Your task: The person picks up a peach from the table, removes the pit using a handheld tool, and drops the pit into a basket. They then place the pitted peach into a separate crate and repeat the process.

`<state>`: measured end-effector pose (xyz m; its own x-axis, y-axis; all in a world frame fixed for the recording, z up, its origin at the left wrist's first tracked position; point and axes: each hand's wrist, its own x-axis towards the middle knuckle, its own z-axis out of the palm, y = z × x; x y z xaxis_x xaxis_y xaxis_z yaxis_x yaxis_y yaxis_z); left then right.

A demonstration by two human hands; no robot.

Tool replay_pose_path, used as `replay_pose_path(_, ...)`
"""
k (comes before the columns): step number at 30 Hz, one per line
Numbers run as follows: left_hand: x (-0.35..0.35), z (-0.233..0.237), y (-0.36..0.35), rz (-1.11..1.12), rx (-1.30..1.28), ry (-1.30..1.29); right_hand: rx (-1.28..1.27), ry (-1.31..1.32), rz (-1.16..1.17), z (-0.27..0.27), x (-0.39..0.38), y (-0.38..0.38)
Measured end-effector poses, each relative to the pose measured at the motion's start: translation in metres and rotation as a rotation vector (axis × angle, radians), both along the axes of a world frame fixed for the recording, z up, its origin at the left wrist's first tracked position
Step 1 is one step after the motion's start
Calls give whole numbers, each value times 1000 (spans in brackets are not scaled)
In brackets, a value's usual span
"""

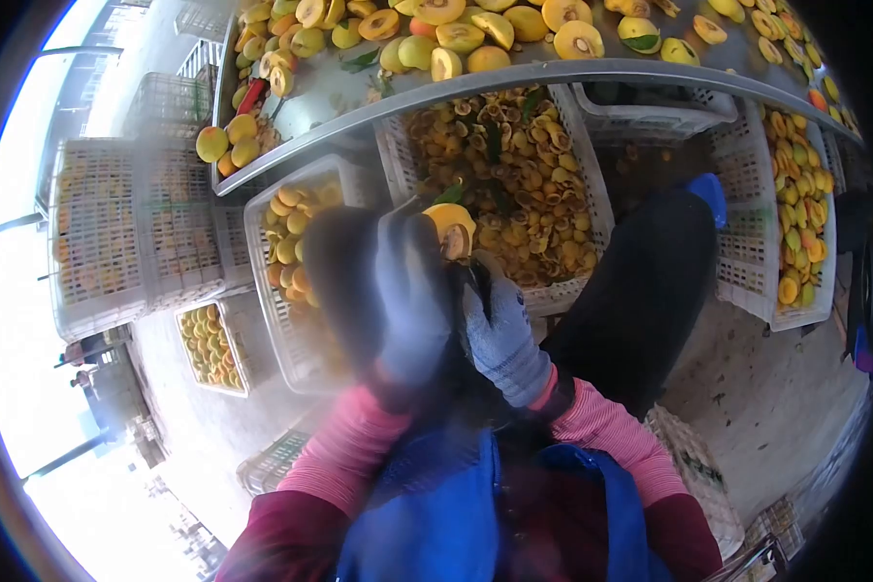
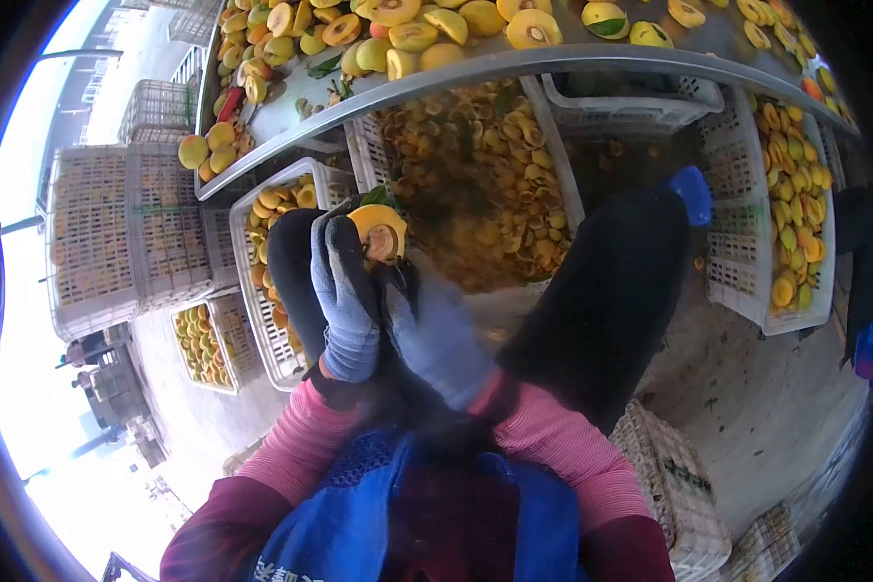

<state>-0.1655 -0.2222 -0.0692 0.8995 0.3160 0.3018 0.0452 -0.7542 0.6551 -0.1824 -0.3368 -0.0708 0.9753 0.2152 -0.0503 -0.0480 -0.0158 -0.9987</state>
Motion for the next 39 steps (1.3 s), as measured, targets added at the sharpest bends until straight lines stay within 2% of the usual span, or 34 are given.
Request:
replay_pose_path(4,-1,6,-4,-66,142,3,-62,102,118,-7,-2,-10)
replay_pose_path(7,-5,-3,1,-110,206,26,3,243,200,-10,0,-15)
replay_pose_path(10,-4,-4,15,-244,117,208,161,378,268,-8,7,-22)
replay_pose_path(12,4,2,25,-375,-68,332,137,356,327,-12,8,-27)
replay_pose_path(13,11,7,30,-442,-202,373,106,201,322,-21,4,-26)
replay_pose_path(14,14,12,27,-454,-194,354,71,46,305,-31,0,-25)
replay_pose_path(15,16,18,24,-465,-186,334,17,-259,249,-48,-4,-16)
replay_pose_path(17,21,29,15,-422,-213,309,169,-107,267,-62,-9,-15)
replay_pose_path(18,20,31,10,-366,-252,310,370,361,341,-38,-2,-21)
replay_pose_path(19,22,30,9,-402,-87,207,474,603,377,-27,0,-23)
replay_pose_path(20,22,29,8,-408,-97,207,560,853,377,-16,2,-25)
replay_pose_path(25,18,24,8,-419,-71,268,551,863,308,-13,0,-22)
replay_pose_path(28,11,2,15,-293,-650,493,548,846,272,-17,-2,-21)
replay_pose_path(29,9,4,16,-310,-689,476,546,864,268,-15,-4,-20)
replay_pose_path(32,6,0,17,-476,-340,339,581,969,302,-4,-1,-22)
replay_pose_path(34,2,5,8,-413,-437,280,651,1134,399,3,0,-26)
replay_pose_path(37,10,9,7,-431,-480,270,780,1063,464,-1,-3,-29)
replay_pose_path(39,9,11,10,-459,-454,284,734,1064,422,8,-2,-27)
